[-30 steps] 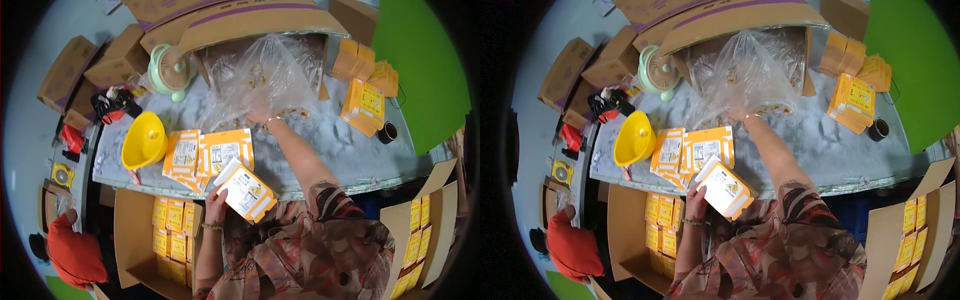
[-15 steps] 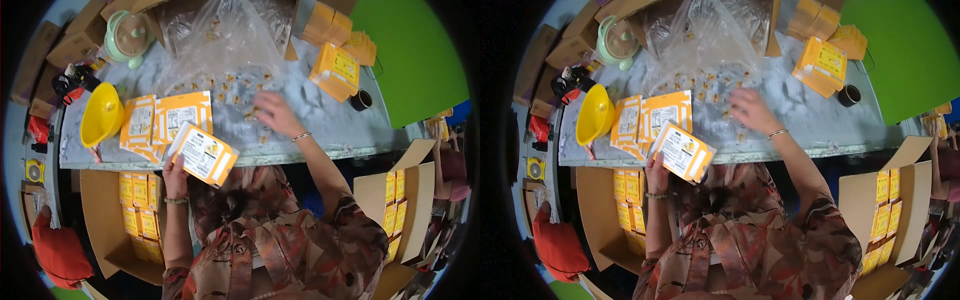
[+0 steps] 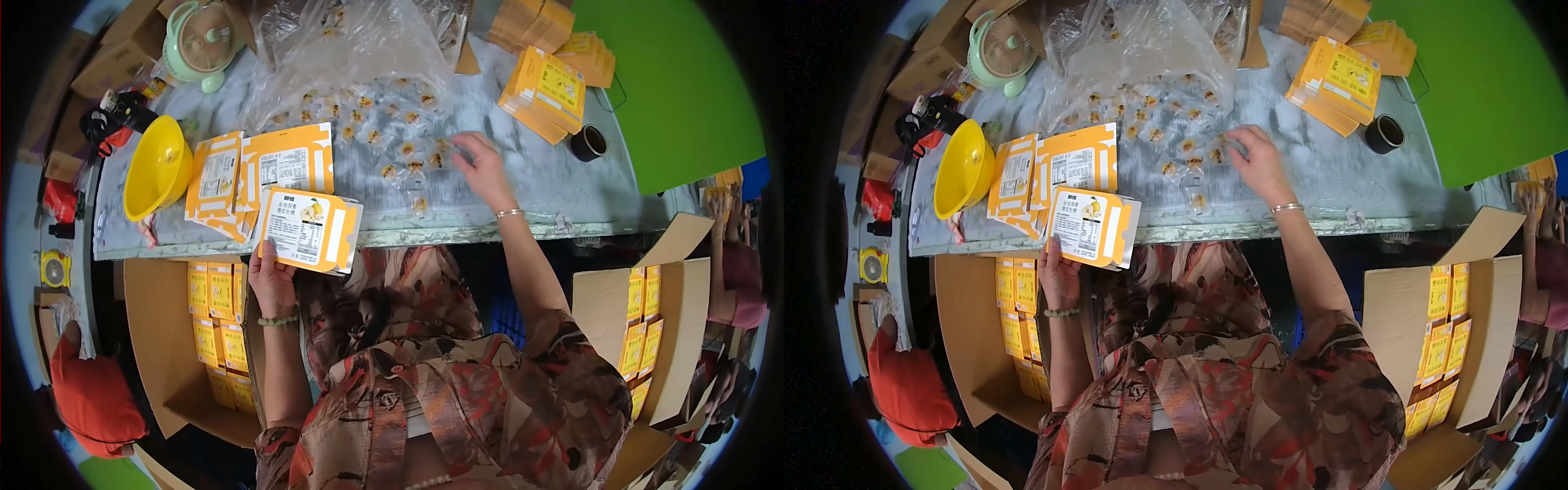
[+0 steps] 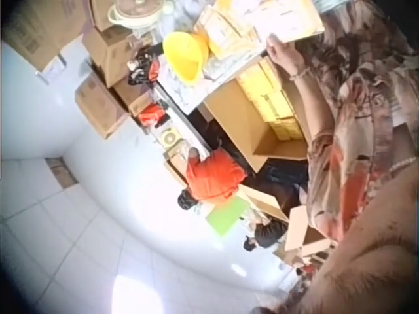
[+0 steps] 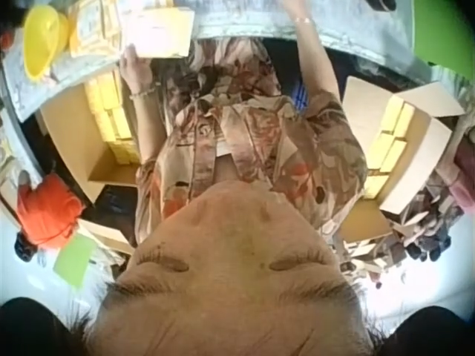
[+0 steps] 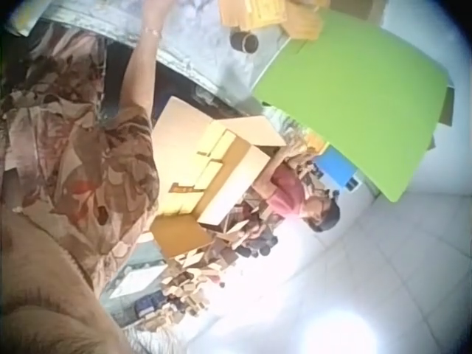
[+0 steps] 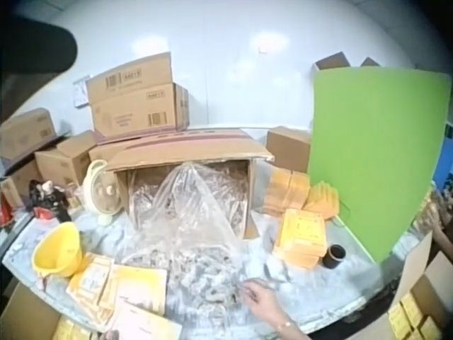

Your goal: The recorder is packing small food items into yellow product boxes and then placing those boxes into a larger cardboard shipping carton.

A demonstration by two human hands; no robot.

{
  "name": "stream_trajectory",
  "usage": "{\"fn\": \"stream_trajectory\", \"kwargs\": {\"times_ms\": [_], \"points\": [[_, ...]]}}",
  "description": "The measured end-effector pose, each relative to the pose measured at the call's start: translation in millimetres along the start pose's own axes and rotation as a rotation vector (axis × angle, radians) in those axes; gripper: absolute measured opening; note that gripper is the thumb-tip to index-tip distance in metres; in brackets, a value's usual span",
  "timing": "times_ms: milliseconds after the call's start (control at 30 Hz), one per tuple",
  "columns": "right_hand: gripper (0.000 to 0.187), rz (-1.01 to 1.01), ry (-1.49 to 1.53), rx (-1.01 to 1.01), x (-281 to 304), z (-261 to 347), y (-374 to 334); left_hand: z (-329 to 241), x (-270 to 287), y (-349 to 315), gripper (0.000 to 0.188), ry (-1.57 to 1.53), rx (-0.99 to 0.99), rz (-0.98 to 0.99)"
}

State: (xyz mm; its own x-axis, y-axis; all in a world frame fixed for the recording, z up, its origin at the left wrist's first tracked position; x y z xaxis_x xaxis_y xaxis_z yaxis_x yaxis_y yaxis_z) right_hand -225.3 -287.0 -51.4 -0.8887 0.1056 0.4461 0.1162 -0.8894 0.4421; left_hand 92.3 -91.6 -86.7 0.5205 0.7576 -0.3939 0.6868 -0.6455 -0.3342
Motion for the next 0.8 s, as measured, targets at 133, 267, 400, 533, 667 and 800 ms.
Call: {"fn": "stream_trajectory", "kwargs": {"times_ms": [133, 267, 400, 533, 667, 800], "points": [[0.034, 0.186, -0.165, 0.151, -27.9, 7.6, 12.1, -1.1, -1.4, 0.2, 0.022, 0.006, -0.005, 0.005], [0.038, 0.393, -0.284, 0.326, -54.7, 21.2, 10.8, 1.0, -6.1, 0.1, 0.022, 0.014, -0.004, 0.053], [0.032, 0.475, -0.41, 0.334, -48.7, 16.9, 3.8, 0.4, -10.8, -1.0, 0.023, 0.016, -0.015, 0.063], [0.033, 0.406, -0.383, 0.259, -19.7, 1.2, -5.5, -6.7, -12.5, -4.1, 0.02, 0.0, -0.021, 0.019], [0.032, 0.232, -0.494, 0.351, -1.7, 13.8, -12.9, -3.5, -7.9, -1.6, 0.024, 0.035, -0.026, 0.032], [0.031, 0.242, -0.327, 0.464, -30.3, 64.1, -43.5, -1.0, -16.9, -4.6, 0.021, -0.009, -0.009, 0.044]]}}
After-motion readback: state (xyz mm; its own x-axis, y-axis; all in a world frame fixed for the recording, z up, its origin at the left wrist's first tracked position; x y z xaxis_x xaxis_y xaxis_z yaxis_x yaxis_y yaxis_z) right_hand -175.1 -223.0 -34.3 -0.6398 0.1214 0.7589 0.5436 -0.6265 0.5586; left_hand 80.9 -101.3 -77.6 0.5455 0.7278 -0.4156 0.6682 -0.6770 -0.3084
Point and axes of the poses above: each hand's wrist, its own y-axis towards the middle knuckle, its own x-axis out of the back of the hand, z = x × y, the point moved 6 cm from there along y, towards the middle knuckle, and after that the axes turned 12 degrees about -z, right-handed, at the moved point
